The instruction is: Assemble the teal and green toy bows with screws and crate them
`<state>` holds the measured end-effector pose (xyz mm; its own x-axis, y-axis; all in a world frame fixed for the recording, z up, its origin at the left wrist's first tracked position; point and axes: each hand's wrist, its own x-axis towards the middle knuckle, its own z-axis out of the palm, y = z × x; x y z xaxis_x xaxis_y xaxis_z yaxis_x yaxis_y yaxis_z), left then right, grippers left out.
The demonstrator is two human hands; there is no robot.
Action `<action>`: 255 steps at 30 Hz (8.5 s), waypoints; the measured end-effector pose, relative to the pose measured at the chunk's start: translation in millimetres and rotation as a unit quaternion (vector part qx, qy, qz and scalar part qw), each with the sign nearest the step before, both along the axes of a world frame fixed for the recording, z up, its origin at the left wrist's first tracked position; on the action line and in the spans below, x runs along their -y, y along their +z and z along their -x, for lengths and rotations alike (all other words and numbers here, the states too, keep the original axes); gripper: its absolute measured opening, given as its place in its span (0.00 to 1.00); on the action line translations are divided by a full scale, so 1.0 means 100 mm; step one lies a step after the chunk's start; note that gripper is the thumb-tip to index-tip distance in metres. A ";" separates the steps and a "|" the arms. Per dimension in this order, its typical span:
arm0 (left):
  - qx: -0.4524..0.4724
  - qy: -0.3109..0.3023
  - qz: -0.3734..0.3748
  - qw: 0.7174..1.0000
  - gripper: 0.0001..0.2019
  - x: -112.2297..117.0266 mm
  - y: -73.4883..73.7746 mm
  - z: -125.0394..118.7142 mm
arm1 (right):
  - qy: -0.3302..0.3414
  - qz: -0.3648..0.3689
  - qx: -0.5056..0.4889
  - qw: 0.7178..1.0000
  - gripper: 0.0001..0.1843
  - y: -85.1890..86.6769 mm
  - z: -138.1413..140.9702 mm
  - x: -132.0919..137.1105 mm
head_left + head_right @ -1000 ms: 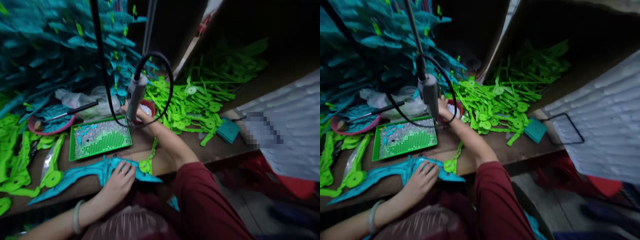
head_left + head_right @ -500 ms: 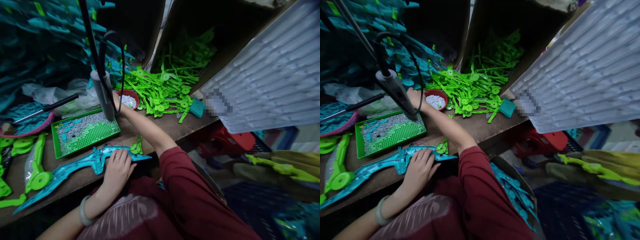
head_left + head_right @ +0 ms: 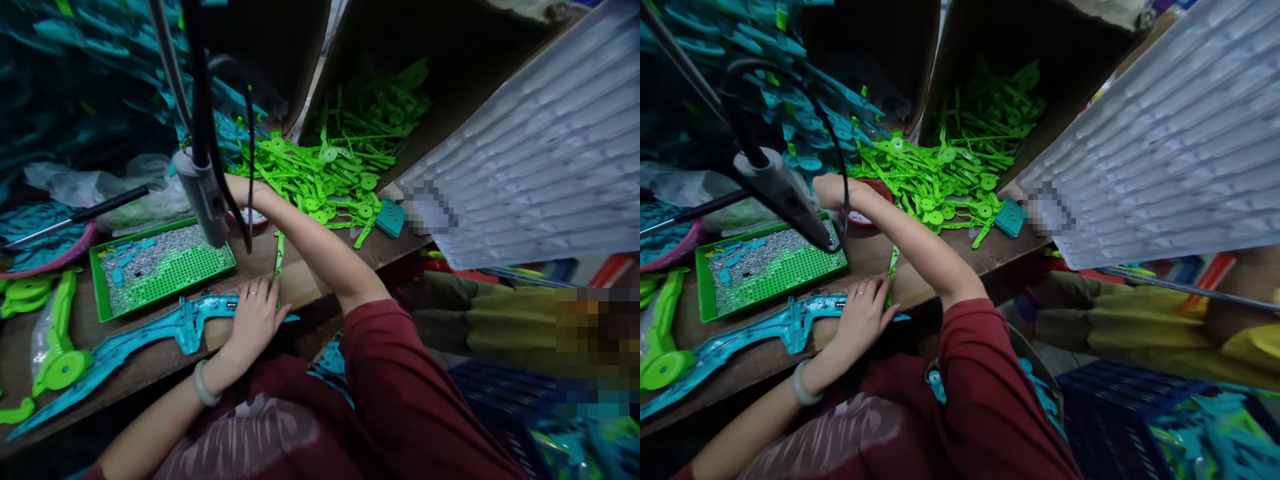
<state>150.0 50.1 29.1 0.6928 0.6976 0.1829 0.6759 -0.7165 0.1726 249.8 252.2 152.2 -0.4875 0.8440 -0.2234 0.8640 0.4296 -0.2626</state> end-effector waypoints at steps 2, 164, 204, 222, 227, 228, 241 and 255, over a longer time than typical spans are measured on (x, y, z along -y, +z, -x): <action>-0.019 0.016 0.009 1.000 0.23 -0.06 0.03 -0.07 | -0.012 0.005 0.031 0.999 0.11 0.03 -0.19 0.13; 0.548 0.181 0.610 0.544 0.35 0.07 0.43 0.03 | 0.005 -0.088 -0.185 0.979 0.27 -0.48 -0.65 2.40; 0.149 -0.072 0.016 0.986 0.21 0.06 -0.32 0.40 | -0.263 0.016 -0.302 0.916 0.24 -1.00 -0.94 1.97; 0.012 0.042 -0.014 0.999 0.20 -0.05 0.30 0.18 | -0.352 0.194 -0.605 0.687 0.22 -1.27 -1.00 1.66; 0.152 -0.022 0.160 0.975 0.21 -0.04 0.45 0.12 | -0.350 0.202 -0.609 0.683 0.21 -1.30 -1.01 1.67; 0.182 -0.011 0.188 0.965 0.22 -0.06 0.43 0.08 | -0.351 0.203 -0.608 0.682 0.22 -1.30 -1.01 1.68; 0.201 0.062 0.464 0.861 0.16 -0.28 0.09 -0.10 | -0.369 0.154 -0.618 0.677 0.25 -1.23 -1.05 1.39; 0.166 0.060 0.423 0.889 0.17 -0.31 0.07 -0.13 | -0.424 0.045 -0.540 0.726 0.27 -1.29 -1.03 1.35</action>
<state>162.6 80.9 35.9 0.6106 0.7477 -0.2609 0.5497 -0.1630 0.8193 352.7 116.8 22.9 0.2661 0.9488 -0.1703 0.0782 -0.1974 -0.9772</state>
